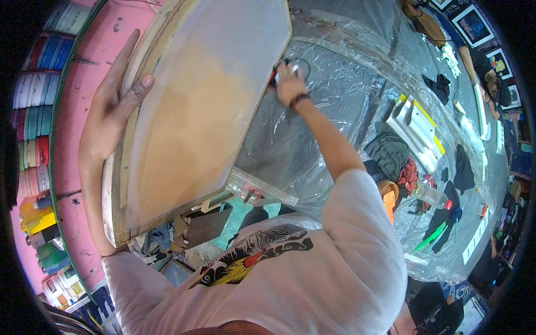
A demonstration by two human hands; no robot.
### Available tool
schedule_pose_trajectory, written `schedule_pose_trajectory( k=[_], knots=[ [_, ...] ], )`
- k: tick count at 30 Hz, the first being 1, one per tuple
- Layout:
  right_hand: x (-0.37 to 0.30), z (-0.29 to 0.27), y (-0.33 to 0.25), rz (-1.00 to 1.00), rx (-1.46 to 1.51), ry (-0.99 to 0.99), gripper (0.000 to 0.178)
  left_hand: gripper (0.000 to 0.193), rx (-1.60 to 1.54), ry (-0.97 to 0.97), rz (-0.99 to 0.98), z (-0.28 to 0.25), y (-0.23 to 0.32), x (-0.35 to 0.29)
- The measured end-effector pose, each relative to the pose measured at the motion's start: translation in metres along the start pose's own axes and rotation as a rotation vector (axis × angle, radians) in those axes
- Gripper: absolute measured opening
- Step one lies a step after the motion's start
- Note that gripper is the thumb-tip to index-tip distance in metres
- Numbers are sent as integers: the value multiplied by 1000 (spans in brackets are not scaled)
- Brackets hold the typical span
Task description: Wiping a screen printing frame, spreading emulsion or ink with a squeegee, and applying tape to the edges.
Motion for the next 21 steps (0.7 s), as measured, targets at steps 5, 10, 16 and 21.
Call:
schedule_pose_trajectory(
  k=[5, 10, 16, 21],
  knots=[
    [-20, -19, -13, -82, 139, 44, 60, 72, -61, -38, -93, -2, 7, -4],
    [51, -10, 81, 288, 195, 88, 61, 71, 36, -30, -2, 10, 20, 1],
    [0, -1, 27, -25, 114, 72, 62, 70, 2, -31, -92, 7, 16, -3],
    [-49, -7, 162, 371, 224, 183, 61, 70, -21, -38, -58, 10, 22, 3]
  ],
)
Point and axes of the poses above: each hand's wrist, its own x-axis towards the middle knuckle, its own z-axis out of the palm, y = z × x, the point moved 6 cm from there along x, towards the middle knuckle, and after that the axes turned 5 degrees about -z, right-handed, at the moved point
